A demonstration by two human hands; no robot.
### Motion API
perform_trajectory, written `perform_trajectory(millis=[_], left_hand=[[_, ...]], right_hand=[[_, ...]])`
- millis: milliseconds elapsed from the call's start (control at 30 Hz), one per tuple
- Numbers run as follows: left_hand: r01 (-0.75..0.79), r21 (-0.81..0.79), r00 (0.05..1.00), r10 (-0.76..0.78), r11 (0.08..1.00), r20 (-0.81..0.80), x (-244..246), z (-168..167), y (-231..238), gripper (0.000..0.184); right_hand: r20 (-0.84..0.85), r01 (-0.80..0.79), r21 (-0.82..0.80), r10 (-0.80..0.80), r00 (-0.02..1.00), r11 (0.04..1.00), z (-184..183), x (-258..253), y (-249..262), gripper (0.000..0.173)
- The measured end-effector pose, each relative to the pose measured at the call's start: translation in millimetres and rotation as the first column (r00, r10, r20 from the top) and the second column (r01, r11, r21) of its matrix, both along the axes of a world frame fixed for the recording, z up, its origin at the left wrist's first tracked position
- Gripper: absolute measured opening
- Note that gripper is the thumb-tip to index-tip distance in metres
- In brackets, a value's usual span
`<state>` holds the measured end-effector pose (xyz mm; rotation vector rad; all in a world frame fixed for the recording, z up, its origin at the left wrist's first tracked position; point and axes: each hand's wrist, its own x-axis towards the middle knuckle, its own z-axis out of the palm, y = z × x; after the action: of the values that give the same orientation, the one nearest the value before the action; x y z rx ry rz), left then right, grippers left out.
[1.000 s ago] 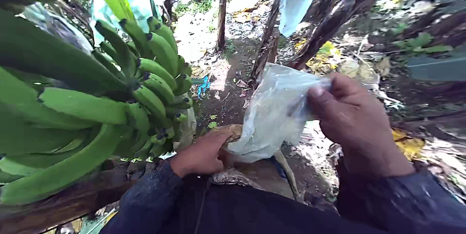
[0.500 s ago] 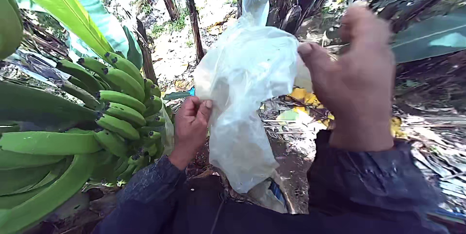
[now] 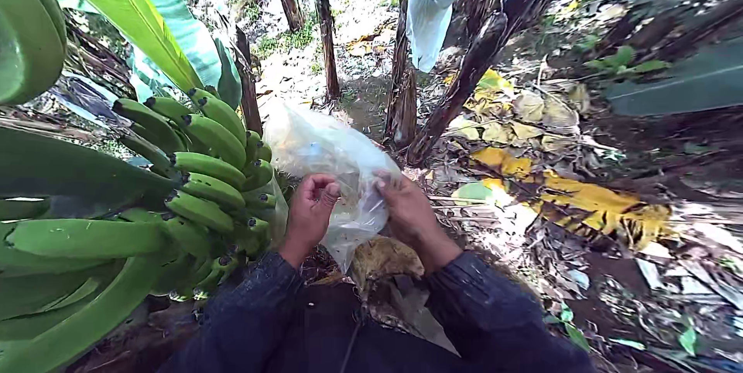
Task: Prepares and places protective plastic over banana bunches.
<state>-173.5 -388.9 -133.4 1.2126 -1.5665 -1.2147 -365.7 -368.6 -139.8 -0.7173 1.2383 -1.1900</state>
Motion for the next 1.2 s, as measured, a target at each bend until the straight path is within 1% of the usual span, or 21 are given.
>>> perform_trajectory(millis=[33, 67, 100, 167, 200, 267, 333, 400, 433, 467, 500, 567, 667, 733, 833, 900, 967, 1067, 1100, 1167, 1200], left_hand=[[0.077, -0.017, 0.982, -0.073, 0.997, 0.176, 4.0, -8.8, 1.6, 0.052], [0.203, 0.05, 0.92, -0.208, 0.978, 0.333, 6.1, -18.6, 4.2, 0.056], [0.321, 0.158, 0.816, -0.357, 0.934, 0.454, 6.2, -30.9, 7.9, 0.055], [0.424, 0.381, 0.632, -0.57, 0.821, 0.525, 4.0, -47.4, 17.4, 0.047], [0.383, 0.431, 0.653, -0.569, 0.817, 0.5, 2.1, -48.2, 20.3, 0.047], [0.196, 0.465, 0.855, -0.383, 0.863, 0.35, -3.8, -36.5, 19.4, 0.056], [0.105, 0.534, 0.962, -0.222, 0.839, 0.16, -12.8, -26.3, 15.7, 0.069], [0.05, 0.573, 0.999, -0.041, 0.818, -0.029, -28.2, -18.1, 9.6, 0.064], [-0.011, 0.558, 0.995, 0.062, 0.83, -0.072, -35.0, -17.2, 7.1, 0.054], [-0.068, 0.545, 0.986, 0.139, 0.836, -0.09, -37.1, -19.7, 3.5, 0.043], [-0.131, 0.541, 0.979, 0.193, 0.831, -0.06, -34.8, -25.8, 0.3, 0.034], [-0.224, 0.604, 0.969, 0.243, 0.765, 0.051, -21.3, -43.7, 0.1, 0.027], [-0.201, 0.699, 0.98, 0.149, 0.686, 0.135, -14.2, -56.5, 14.5, 0.033], [-0.244, 0.554, 0.965, 0.144, 0.796, 0.218, -19.2, -48.7, 21.4, 0.05], [-0.337, 0.113, 0.907, 0.29, 0.935, 0.306, -25.9, -21.6, 22.3, 0.093], [-0.237, -0.255, 0.885, 0.316, 0.937, 0.342, -30.9, -2.7, 11.2, 0.106], [-0.06, -0.442, 0.857, 0.274, 0.895, 0.437, -37.1, 1.6, -2.2, 0.103], [-0.008, -0.279, 0.846, 0.156, 0.96, 0.511, -39.8, -8.7, -18.0, 0.059], [-0.038, -0.189, 0.859, 0.129, 0.981, 0.496, -36.7, -10.0, -21.8, 0.048], [-0.107, -0.09, 0.881, 0.137, 0.99, 0.453, -28.4, -10.3, -25.0, 0.038], [-0.133, -0.059, 0.889, 0.145, 0.989, 0.434, -24.5, -9.2, -26.6, 0.036]], right_hand=[[0.063, 0.068, 0.061, -0.072, 0.995, 0.996, 4.5, -7.1, -4.5, 0.03], [0.021, 0.121, 0.085, -0.123, 0.992, 0.989, 8.7, -13.7, -10.2, 0.032], [-0.119, 0.14, 0.065, -0.132, 0.984, 0.988, 11.6, -22.0, -16.9, 0.036], [-0.458, 0.12, -0.079, -0.144, 0.877, 0.99, 16.5, -45.8, -35.9, 0.045], [-0.572, 0.106, -0.144, -0.17, 0.803, 0.984, 21.2, -58.2, -46.1, 0.041], [-0.657, 0.08, -0.193, -0.19, 0.73, 0.978, 30.7, -71.6, -58.0, 0.034], [-0.547, 0.068, -0.128, -0.127, 0.827, 0.989, 30.9, -57.4, -48.9, 0.029], [-0.187, 0.033, 0.039, -0.025, 0.982, 0.999, 29.1, -29.5, -30.2, 0.032], [-0.009, 0.021, 0.137, -0.02, 1.0, 0.99, 23.5, -17.2, -23.1, 0.036], [0.094, 0.022, 0.212, -0.043, 0.995, 0.977, 12.9, -9.7, -21.1, 0.038], [0.091, 0.042, 0.259, -0.068, 0.994, 0.965, -0.4, -8.6, -22.1, 0.039], [-0.179, 0.13, 0.262, -0.084, 0.98, 0.956, -28.5, -32.2, -28.2, 0.042], [-0.618, 0.183, 0.126, -0.067, 0.784, 0.975, -49.8, -88.0, -46.3, 0.048], [-0.761, 0.109, 0.093, 0.001, 0.649, 0.99, -24.9, -96.6, -60.1, 0.043], [-0.874, -0.124, 0.172, 0.209, 0.438, 0.977, 15.7, -91.6, -70.0, 0.036], [-0.879, -0.267, 0.255, 0.338, 0.336, 0.929, 36.9, -88.2, -81.1, 0.038], [-0.831, -0.42, 0.305, 0.454, 0.322, 0.855, 51.6, -85.1, -88.5, 0.041], [-0.754, -0.649, 0.259, 0.57, 0.328, 0.716, 68.7, -87.1, -93.1, 0.025], [-0.797, -0.673, 0.254, 0.545, 0.261, 0.695, 71.9, -89.7, -92.7, 0.037], [-0.95, -0.651, 0.197, 0.307, 0.059, 0.733, 60.4, -97.2, -87.1, 0.087], [-0.988, -0.651, 0.106, 0.152, 0.014, 0.752, 47.0, -103.1, -82.4, 0.091]])
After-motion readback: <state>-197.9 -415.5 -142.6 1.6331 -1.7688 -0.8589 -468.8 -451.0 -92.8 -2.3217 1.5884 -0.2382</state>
